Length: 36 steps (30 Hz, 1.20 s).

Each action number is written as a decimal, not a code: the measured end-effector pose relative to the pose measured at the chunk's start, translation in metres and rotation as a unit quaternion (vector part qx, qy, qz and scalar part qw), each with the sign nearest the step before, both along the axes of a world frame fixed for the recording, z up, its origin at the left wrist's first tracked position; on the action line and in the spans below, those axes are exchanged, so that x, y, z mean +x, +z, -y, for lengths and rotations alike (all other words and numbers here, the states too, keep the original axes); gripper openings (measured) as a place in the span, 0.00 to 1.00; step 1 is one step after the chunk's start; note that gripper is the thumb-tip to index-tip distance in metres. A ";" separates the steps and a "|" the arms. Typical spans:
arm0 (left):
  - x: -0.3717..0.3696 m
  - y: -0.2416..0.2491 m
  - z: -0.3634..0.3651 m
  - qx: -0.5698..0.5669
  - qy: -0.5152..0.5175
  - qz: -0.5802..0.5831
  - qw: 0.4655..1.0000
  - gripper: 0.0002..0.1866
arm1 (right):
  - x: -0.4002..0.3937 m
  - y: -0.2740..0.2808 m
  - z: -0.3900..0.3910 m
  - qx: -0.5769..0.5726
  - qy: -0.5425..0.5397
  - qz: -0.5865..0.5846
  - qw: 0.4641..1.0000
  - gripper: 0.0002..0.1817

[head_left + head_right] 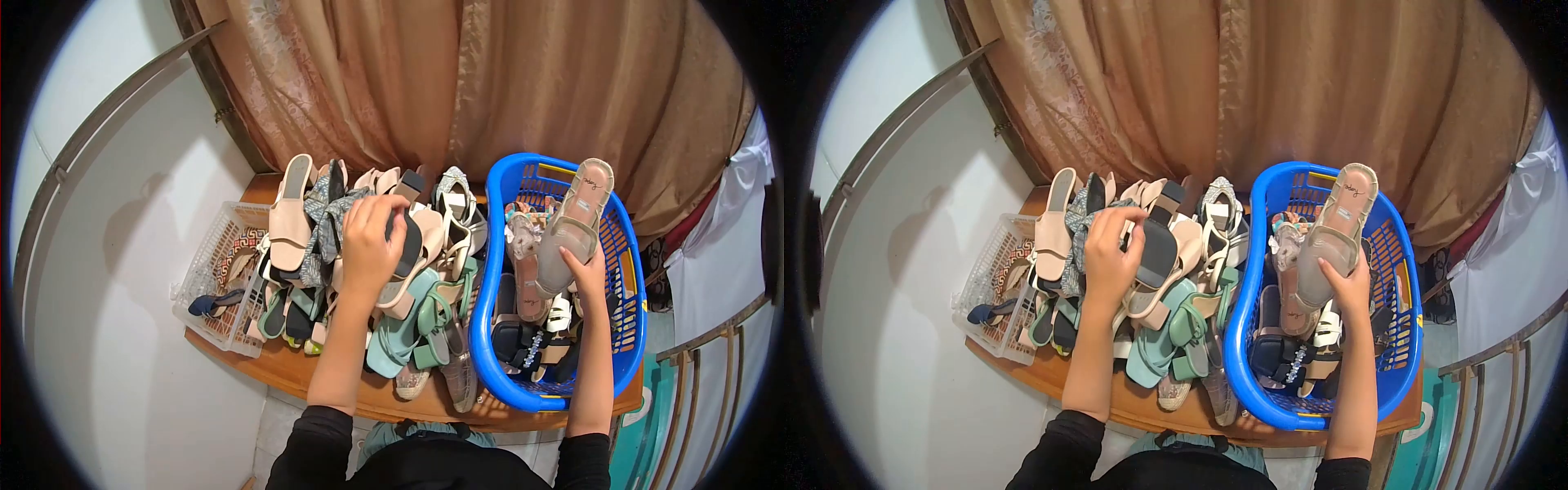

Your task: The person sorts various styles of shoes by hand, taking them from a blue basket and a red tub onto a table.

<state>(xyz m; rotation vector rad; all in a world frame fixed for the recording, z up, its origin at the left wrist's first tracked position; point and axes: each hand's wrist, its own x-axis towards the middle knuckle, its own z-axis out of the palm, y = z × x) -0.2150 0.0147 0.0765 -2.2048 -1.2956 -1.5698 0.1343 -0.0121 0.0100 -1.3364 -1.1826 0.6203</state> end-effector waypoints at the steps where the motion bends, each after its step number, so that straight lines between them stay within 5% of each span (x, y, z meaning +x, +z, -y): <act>1: 0.002 0.001 -0.007 0.001 0.000 -0.007 1.000 0.09 | 0.002 0.001 0.000 0.002 -0.004 -0.001 1.000 0.30; 7: 0.024 -0.017 -0.001 -0.144 0.018 -0.045 0.988 0.13 | 0.011 0.001 0.000 0.019 -0.010 0.030 0.999 0.30; 9: 0.028 -0.059 -0.002 -0.199 0.053 -0.083 0.975 0.25 | 0.008 0.003 0.001 0.020 -0.018 0.023 0.999 0.30; 12: 0.033 -0.094 0.010 -0.181 0.151 -0.324 0.916 0.30 | 0.004 0.000 -0.001 0.020 0.000 0.025 0.999 0.29; 16: 0.034 -0.099 0.008 -0.191 0.150 -0.296 0.924 0.30 | -0.001 0.005 0.001 -0.009 0.007 0.118 0.993 0.31; 36: 0.033 -0.103 0.008 -0.167 0.148 -0.290 0.931 0.27 | -0.006 -0.001 0.000 -0.027 0.046 0.143 0.988 0.29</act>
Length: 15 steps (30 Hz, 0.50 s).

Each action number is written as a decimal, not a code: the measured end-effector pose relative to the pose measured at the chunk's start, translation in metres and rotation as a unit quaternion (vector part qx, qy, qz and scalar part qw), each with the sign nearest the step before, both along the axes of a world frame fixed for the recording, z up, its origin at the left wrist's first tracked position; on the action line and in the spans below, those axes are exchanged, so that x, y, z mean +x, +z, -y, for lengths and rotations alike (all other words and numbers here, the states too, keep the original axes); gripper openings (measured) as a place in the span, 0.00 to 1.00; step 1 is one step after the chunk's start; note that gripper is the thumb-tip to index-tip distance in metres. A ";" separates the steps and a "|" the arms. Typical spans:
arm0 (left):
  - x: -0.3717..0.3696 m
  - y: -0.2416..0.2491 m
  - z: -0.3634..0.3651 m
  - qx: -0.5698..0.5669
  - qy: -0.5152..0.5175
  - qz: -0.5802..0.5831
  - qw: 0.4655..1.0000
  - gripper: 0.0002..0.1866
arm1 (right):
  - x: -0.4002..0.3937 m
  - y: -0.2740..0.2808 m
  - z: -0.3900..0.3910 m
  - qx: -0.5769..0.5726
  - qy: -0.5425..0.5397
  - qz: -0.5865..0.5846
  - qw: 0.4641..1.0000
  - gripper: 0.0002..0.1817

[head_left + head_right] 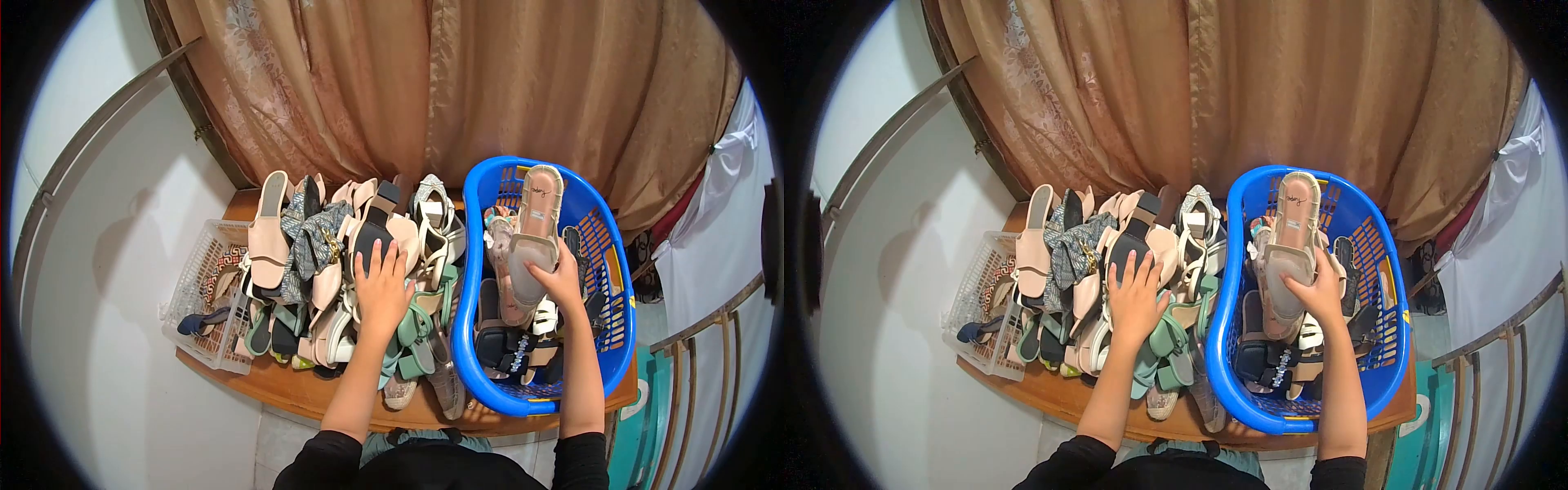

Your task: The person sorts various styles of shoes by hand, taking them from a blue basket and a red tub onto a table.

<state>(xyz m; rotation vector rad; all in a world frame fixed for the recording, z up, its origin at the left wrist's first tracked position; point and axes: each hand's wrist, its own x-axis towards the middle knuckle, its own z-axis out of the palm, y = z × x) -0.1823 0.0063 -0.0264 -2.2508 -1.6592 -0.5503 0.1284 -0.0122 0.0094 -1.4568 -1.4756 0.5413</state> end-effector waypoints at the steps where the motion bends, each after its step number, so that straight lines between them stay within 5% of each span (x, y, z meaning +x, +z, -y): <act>1: 0.000 0.000 0.000 0.000 0.000 0.001 1.000 0.27 | 0.000 0.000 0.000 -0.001 0.001 -0.005 1.000 0.30; 15: 0.000 0.003 0.001 -0.002 -0.010 0.017 1.000 0.27 | 0.000 0.000 0.000 -0.004 0.004 0.001 1.000 0.30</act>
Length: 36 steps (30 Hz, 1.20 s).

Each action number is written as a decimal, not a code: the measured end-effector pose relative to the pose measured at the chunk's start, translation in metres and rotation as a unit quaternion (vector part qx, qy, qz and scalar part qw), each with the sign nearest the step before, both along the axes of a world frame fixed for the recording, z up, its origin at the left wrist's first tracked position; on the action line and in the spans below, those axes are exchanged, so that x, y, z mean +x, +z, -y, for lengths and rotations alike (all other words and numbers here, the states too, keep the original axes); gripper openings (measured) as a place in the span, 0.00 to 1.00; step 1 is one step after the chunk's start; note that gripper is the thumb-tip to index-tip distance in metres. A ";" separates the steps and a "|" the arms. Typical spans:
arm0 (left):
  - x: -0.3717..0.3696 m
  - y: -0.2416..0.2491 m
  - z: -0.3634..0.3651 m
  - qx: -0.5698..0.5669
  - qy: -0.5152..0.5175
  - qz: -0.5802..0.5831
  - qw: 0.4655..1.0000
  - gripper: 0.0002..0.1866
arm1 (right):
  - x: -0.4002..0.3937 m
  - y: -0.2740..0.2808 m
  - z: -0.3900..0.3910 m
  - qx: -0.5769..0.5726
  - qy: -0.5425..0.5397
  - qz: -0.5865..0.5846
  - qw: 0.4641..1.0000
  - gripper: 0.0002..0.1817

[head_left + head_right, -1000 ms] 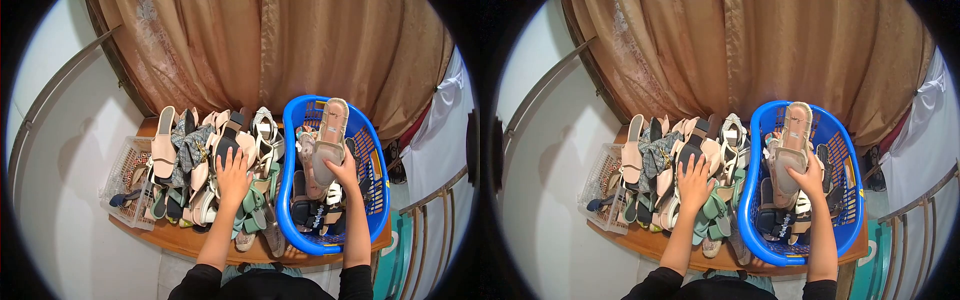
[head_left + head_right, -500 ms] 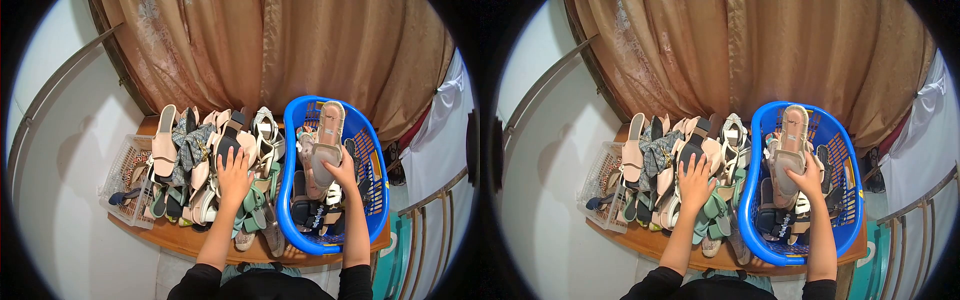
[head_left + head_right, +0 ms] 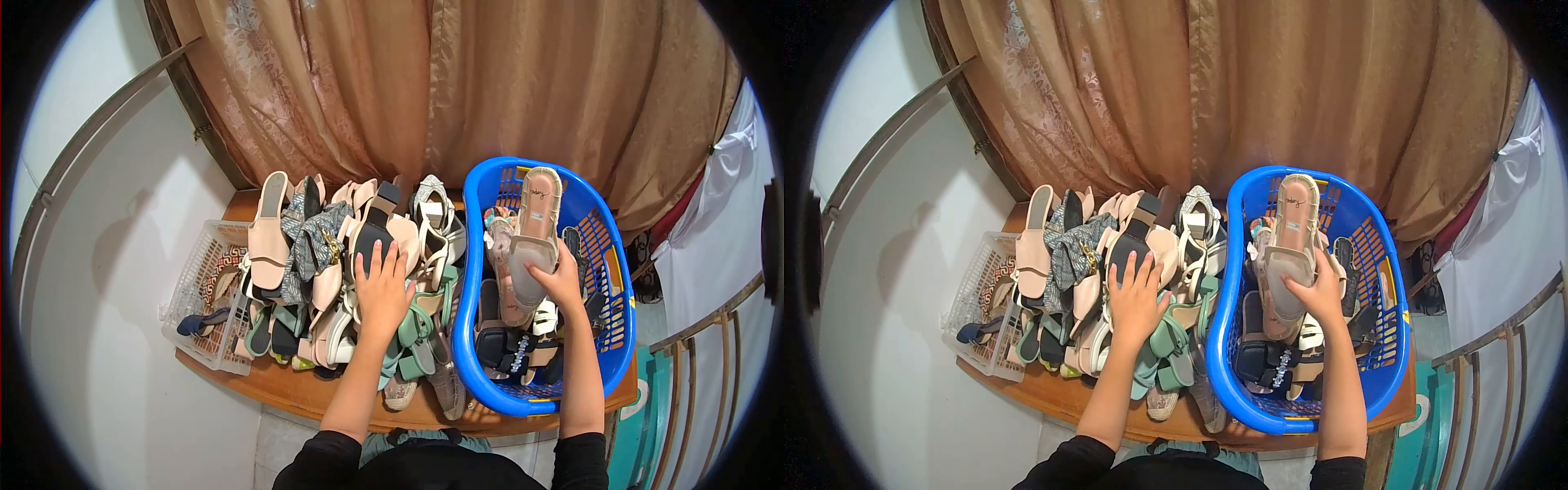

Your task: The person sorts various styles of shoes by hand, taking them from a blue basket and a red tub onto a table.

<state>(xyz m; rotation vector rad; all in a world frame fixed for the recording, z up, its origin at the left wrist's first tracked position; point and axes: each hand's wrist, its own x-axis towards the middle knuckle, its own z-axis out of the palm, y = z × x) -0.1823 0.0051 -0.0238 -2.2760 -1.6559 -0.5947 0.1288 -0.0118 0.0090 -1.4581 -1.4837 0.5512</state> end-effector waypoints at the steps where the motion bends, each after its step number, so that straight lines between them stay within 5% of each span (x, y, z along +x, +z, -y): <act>1: 0.000 0.000 0.000 -0.001 0.000 0.000 1.000 0.27 | 0.000 0.000 0.000 0.003 0.001 -0.002 1.000 0.30; 14: 0.000 0.000 0.000 0.006 0.008 -0.012 1.000 0.27 | -0.001 0.005 0.002 -0.003 0.001 0.019 1.000 0.30; 17: -0.003 0.010 0.005 -0.008 -0.039 0.047 0.998 0.22 | 0.000 0.004 0.003 -0.019 -0.003 0.058 0.998 0.31; 19: -0.014 0.009 0.004 -0.035 -0.130 0.302 0.944 0.18 | 0.011 -0.012 0.001 -0.061 -0.005 0.102 0.993 0.32; 20: -0.020 0.010 0.008 -0.035 -0.130 0.302 0.944 0.18 | 0.017 -0.021 0.000 -0.061 -0.006 0.101 0.993 0.32; 23: -0.042 0.018 0.025 0.193 0.004 0.287 0.938 0.17 | 0.033 -0.045 0.000 -0.201 -0.045 0.284 0.936 0.39; 26: -0.072 0.033 0.022 0.278 0.129 0.243 0.920 0.18 | 0.052 -0.055 -0.006 -0.220 -0.079 0.265 0.935 0.42; 31: -0.114 0.042 0.011 0.212 0.141 0.296 0.921 0.21 | 0.040 -0.025 0.003 -0.318 -0.089 0.237 0.914 0.43; 33: -0.122 0.032 0.006 0.052 0.088 0.323 0.941 0.23 | 0.040 -0.024 0.003 -0.320 -0.088 0.234 0.914 0.43; 36: -0.110 0.014 0.019 0.075 0.085 0.312 0.943 0.26 | 0.039 -0.022 0.003 -0.327 -0.090 0.240 0.910 0.42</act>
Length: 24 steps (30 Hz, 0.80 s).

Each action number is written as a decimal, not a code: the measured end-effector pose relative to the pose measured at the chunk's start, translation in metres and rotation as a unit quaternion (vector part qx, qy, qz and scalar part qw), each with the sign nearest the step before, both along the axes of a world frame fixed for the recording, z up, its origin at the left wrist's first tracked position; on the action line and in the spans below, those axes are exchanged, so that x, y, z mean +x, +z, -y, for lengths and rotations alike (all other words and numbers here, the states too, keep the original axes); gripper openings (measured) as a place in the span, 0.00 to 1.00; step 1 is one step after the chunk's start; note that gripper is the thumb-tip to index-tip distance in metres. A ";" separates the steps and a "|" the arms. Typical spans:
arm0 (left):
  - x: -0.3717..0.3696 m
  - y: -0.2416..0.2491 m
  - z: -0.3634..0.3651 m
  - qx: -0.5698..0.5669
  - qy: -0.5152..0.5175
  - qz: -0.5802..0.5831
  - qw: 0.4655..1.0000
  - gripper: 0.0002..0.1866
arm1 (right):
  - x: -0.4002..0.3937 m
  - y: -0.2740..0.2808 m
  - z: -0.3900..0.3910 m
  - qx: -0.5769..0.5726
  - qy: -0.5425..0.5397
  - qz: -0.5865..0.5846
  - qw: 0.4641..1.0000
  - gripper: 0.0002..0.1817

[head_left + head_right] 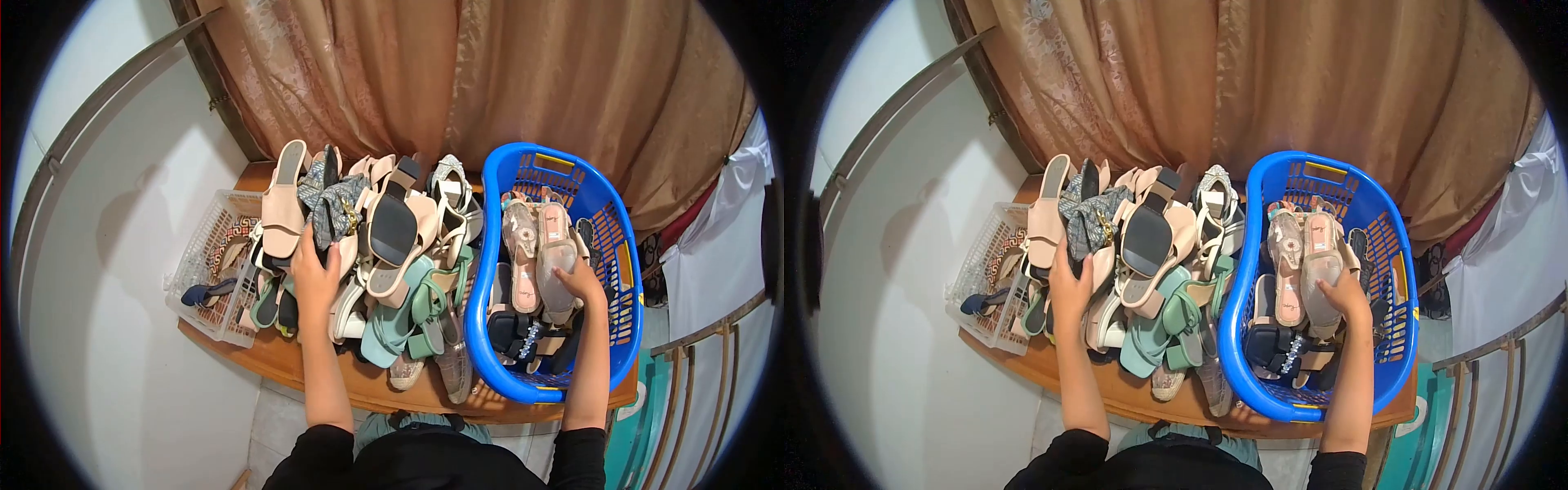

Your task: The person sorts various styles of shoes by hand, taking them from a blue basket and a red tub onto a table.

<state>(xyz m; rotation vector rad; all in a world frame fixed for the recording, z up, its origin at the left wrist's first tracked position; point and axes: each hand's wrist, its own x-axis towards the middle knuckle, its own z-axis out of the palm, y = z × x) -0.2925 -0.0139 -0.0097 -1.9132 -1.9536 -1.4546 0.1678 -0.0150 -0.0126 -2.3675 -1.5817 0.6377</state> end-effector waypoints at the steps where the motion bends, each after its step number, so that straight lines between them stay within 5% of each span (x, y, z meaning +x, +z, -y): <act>1: 0.005 -0.005 0.009 0.012 0.016 -0.004 1.000 0.26 | -0.001 -0.001 -0.001 -0.005 -0.003 0.008 1.000 0.42; 8: 0.011 -0.048 0.072 -0.056 -0.097 0.054 0.992 0.24 | 0.000 -0.009 -0.001 0.029 0.031 0.031 0.999 0.42; 13: 0.021 -0.094 0.114 -0.022 -0.004 -0.055 0.998 0.23 | 0.004 -0.025 -0.005 0.049 0.023 0.015 0.998 0.53; 16: 0.041 -0.122 0.147 -0.019 0.046 0.044 0.998 0.20 | 0.017 -0.036 -0.008 0.064 0.039 0.007 0.997 0.52; 19: 0.056 -0.139 0.184 -0.147 0.059 0.190 0.969 0.17 | 0.019 -0.040 -0.011 0.055 0.033 0.010 0.998 0.52; 22: 0.063 -0.149 0.200 -0.170 -0.093 0.025 0.981 0.18 | 0.021 -0.039 -0.011 0.064 0.030 0.003 0.997 0.50; 24: 0.070 -0.144 0.196 -0.097 -0.305 -0.133 0.938 0.23 | 0.023 -0.043 -0.014 0.057 0.033 0.005 0.998 0.48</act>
